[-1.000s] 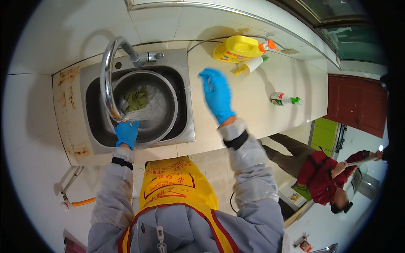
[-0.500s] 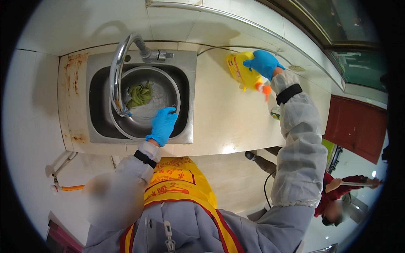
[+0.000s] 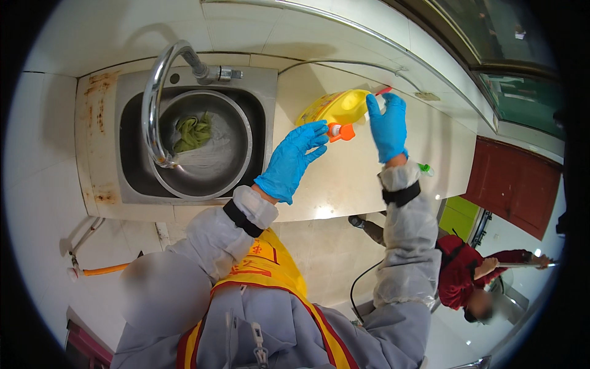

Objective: The person wipes a red-framed window with a green cloth, then rinses the cloth at a sink and returns to wipe the window again. The person uses both hands to hold and move the cloth across the glass and frame.

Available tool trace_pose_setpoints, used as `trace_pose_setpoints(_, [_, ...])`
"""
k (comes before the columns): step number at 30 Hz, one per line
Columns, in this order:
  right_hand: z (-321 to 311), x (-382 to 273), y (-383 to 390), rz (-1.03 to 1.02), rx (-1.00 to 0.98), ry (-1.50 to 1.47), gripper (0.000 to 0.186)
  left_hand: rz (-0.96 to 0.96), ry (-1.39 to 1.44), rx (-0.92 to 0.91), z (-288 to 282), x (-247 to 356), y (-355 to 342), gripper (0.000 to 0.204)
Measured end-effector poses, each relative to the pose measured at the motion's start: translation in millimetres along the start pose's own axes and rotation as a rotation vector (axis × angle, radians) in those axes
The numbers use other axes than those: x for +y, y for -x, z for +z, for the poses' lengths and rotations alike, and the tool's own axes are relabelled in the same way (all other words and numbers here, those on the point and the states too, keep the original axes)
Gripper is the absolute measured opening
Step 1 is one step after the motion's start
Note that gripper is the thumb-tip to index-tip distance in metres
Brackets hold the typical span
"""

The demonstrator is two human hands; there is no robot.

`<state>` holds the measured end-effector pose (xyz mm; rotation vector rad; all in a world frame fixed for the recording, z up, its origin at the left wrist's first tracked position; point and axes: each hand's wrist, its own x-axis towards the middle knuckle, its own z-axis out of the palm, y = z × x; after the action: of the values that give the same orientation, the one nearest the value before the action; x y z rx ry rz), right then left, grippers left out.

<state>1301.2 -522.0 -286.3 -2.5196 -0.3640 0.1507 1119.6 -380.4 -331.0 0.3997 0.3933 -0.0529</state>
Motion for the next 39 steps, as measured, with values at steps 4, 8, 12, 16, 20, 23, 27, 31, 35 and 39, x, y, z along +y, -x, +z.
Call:
trace_pose_setpoints(4, [30.6, -9.1, 26.5, -0.446, 0.021, 0.032, 0.029, -0.061, 0.092, 0.067, 3.1, -5.9, -7.7, 0.043])
trace_pose_setpoints(8, [47.6, -7.3, 29.7, -0.394, 0.037, 0.034, 0.028, -0.058, 0.174, 0.066, -3.4, -9.4, -16.3, 0.044])
trace_pose_setpoints(12, [47.2, -5.8, 25.7, -0.382, 0.012, 0.056, 0.026, -0.067, 0.202, 0.075, -6.9, -11.7, -20.6, 0.044])
trace_pose_setpoints(16, [51.4, -0.3, 27.3, -0.427, 0.039, 0.146, 0.022, -0.071, 0.185, 0.065, -11.1, -10.9, -23.6, 0.042])
trace_pose_setpoints(20, [58.7, 7.3, 20.7, -0.479, 0.069, 0.217, 0.020, -0.092, 0.261, 0.072, -17.5, -17.6, -23.4, 0.040])
trace_pose_setpoints(23, [52.1, 1.2, 15.6, -0.429, 0.030, 0.166, 0.022, -0.021, 0.330, 0.027, -39.9, -21.9, -1.4, 0.038])
trace_pose_setpoints(27, [44.7, -25.1, 49.7, -0.222, 0.245, -0.466, 0.025, -0.008, -0.467, 0.114, -144.9, 8.9, 70.5, 0.033])
trace_pose_setpoints(31, [68.7, -48.2, 133.1, -0.078, 0.391, -0.417, 0.022, 0.139, -1.038, 0.632, -299.0, 59.1, 99.6, 0.037])
trace_pose_setpoints(35, [130.9, -65.3, 206.7, -0.044, 0.022, -0.239, 0.014, 0.006, -0.177, 0.451, -390.2, 64.5, 48.0, 0.043])
trace_pose_setpoints(39, [158.9, -82.8, 248.2, 0.042, -0.116, -0.326, 0.014, -0.078, -1.412, 0.296, -395.0, 53.7, 41.9, 0.044])
